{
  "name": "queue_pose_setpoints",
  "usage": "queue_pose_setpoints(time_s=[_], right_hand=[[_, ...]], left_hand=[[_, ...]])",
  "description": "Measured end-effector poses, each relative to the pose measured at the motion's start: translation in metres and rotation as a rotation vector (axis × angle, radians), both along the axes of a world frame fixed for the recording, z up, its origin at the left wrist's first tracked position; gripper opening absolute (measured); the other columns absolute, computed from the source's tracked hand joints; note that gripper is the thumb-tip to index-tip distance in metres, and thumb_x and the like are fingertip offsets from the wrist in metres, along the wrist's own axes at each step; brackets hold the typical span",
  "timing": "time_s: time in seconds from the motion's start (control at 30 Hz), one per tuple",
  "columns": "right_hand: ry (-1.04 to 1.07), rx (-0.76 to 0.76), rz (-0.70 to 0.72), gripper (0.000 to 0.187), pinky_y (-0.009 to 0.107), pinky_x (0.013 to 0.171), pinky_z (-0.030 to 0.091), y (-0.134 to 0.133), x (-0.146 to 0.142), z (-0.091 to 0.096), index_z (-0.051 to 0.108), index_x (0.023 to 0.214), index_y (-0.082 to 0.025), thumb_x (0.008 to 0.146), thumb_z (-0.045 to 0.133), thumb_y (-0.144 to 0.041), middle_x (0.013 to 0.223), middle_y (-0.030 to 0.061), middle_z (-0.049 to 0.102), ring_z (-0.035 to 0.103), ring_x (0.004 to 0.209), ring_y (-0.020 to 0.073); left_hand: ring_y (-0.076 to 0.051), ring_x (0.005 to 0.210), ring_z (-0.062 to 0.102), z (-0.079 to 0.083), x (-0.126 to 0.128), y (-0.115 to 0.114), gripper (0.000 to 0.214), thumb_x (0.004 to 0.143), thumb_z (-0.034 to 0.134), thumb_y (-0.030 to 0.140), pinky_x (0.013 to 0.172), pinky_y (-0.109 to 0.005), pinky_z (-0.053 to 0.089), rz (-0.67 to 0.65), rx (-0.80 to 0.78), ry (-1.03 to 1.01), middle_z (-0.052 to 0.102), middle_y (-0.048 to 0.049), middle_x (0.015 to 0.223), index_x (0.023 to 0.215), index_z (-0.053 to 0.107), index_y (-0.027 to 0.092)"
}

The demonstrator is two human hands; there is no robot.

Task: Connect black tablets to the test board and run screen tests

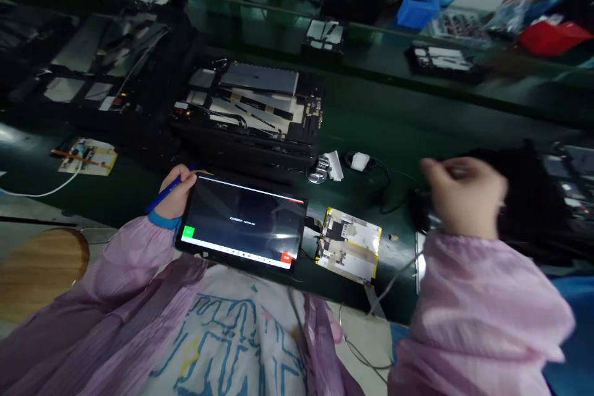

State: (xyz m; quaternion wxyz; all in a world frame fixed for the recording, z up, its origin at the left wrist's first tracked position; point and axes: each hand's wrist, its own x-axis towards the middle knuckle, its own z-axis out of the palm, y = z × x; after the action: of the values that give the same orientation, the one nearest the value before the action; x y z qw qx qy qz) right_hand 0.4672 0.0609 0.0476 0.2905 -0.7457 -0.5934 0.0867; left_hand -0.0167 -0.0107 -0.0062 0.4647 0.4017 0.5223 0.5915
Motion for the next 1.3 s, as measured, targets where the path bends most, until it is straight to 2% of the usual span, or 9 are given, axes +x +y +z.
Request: queue_pose_setpoints(time_s=[0.17, 0.27, 0.4, 0.5, 0.57, 0.7, 0.9, 1.17, 1.3], right_hand=[[0.351, -0.261, 0.129, 0.047, 0.038, 0.053, 0.046, 0.013, -0.046, -0.038, 0.054, 0.086, -0.022, 0.076, 0.047, -0.068, 0.063, 0.0012, 0.052, 0.050, 0.053, 0.0166], [0.273, -0.181, 0.088, 0.057, 0.048, 0.068, 0.050, 0.005, -0.046, -0.048, 0.055, 0.100, -0.020, 0.072, 0.051, -0.070, 0.080, 0.0102, 0.061, 0.061, 0.072, 0.0250], [0.158, -0.013, 0.200, 0.064, 0.056, 0.088, 0.046, -0.047, -0.084, -0.028, 0.055, 0.116, -0.016, 0.076, 0.053, -0.066, 0.111, 0.0182, 0.061, 0.059, 0.107, 0.0331], [0.110, 0.044, 0.650, 0.052, 0.052, 0.098, 0.044, -0.108, -0.154, -0.006, 0.048, 0.129, -0.017, 0.086, 0.055, -0.043, 0.127, 0.0168, 0.057, 0.053, 0.121, 0.0287], [0.047, 0.054, 1.031, 0.051, 0.057, 0.108, 0.032, -0.143, -0.206, 0.000, 0.045, 0.132, -0.017, 0.087, 0.055, -0.038, 0.128, 0.0151, 0.057, 0.045, 0.130, 0.0284], [-0.028, -0.052, 1.289, 0.055, 0.066, 0.112, 0.008, -0.175, -0.282, -0.013, 0.040, 0.138, -0.014, 0.088, 0.053, -0.032, 0.137, 0.0139, 0.052, 0.028, 0.140, 0.0290], [-0.009, 0.013, 1.225, 0.054, 0.063, 0.113, 0.001, -0.173, -0.291, -0.021, 0.041, 0.136, -0.013, 0.086, 0.054, -0.031, 0.138, 0.0140, 0.051, 0.026, 0.141, 0.0270], [-0.214, 0.163, 0.707, 0.043, 0.071, 0.106, 0.008, -0.182, -0.234, -0.038, 0.054, 0.121, -0.018, 0.084, 0.060, -0.039, 0.135, 0.0164, 0.051, 0.026, 0.139, 0.0369], [-0.252, 0.228, 0.608, 0.035, 0.075, 0.102, 0.011, -0.185, -0.222, -0.054, 0.059, 0.112, -0.021, 0.083, 0.061, -0.040, 0.130, 0.0150, 0.054, 0.029, 0.137, 0.0397]], left_hand=[[-0.017, 0.069, 0.059, 0.000, -0.002, -0.002, 0.034, 0.073, 0.065, 0.030, 0.064, -0.028, 0.043, 0.008, -0.016, 0.038, 0.066, 0.0007, 0.078, 0.067, 0.034, 0.021], [-0.016, 0.067, 0.057, 0.003, 0.000, -0.002, 0.033, 0.072, 0.065, 0.029, 0.063, -0.028, 0.043, 0.004, -0.035, 0.053, 0.063, 0.0013, 0.073, 0.066, 0.034, 0.021], [-0.013, 0.061, 0.053, 0.004, 0.002, -0.004, 0.032, 0.071, 0.064, 0.024, 0.062, -0.026, 0.040, 0.017, -0.032, 0.025, 0.057, 0.0037, 0.064, 0.065, 0.034, 0.020], [-0.012, 0.059, 0.050, 0.000, 0.003, -0.005, 0.030, 0.072, 0.063, 0.021, 0.060, -0.025, 0.038, 0.006, -0.034, -0.027, 0.054, 0.0045, 0.063, 0.066, 0.034, 0.020], [-0.012, 0.059, 0.050, -0.003, 0.002, -0.006, 0.028, 0.072, 0.062, 0.020, 0.059, -0.024, 0.037, -0.001, -0.034, -0.047, 0.053, 0.0048, 0.062, 0.066, 0.035, 0.020], [-0.013, 0.064, 0.053, -0.005, 0.002, -0.008, 0.026, 0.073, 0.061, 0.020, 0.062, -0.025, 0.039, -0.022, -0.019, -0.081, 0.054, 0.0045, 0.064, 0.068, 0.036, 0.020], [-0.014, 0.068, 0.055, -0.004, 0.002, -0.011, 0.026, 0.072, 0.061, 0.022, 0.065, -0.026, 0.041, -0.006, -0.044, -0.068, 0.056, 0.0040, 0.067, 0.068, 0.035, 0.020], [-0.016, 0.068, 0.057, -0.003, 0.004, -0.009, 0.028, 0.072, 0.062, 0.019, 0.064, -0.027, 0.044, 0.007, -0.053, -0.127, 0.054, 0.0036, 0.064, 0.067, 0.035, 0.021], [-0.016, 0.065, 0.057, -0.002, 0.005, -0.009, 0.029, 0.072, 0.063, 0.017, 0.063, -0.028, 0.045, 0.025, -0.053, -0.124, 0.054, 0.0033, 0.063, 0.066, 0.035, 0.021]])
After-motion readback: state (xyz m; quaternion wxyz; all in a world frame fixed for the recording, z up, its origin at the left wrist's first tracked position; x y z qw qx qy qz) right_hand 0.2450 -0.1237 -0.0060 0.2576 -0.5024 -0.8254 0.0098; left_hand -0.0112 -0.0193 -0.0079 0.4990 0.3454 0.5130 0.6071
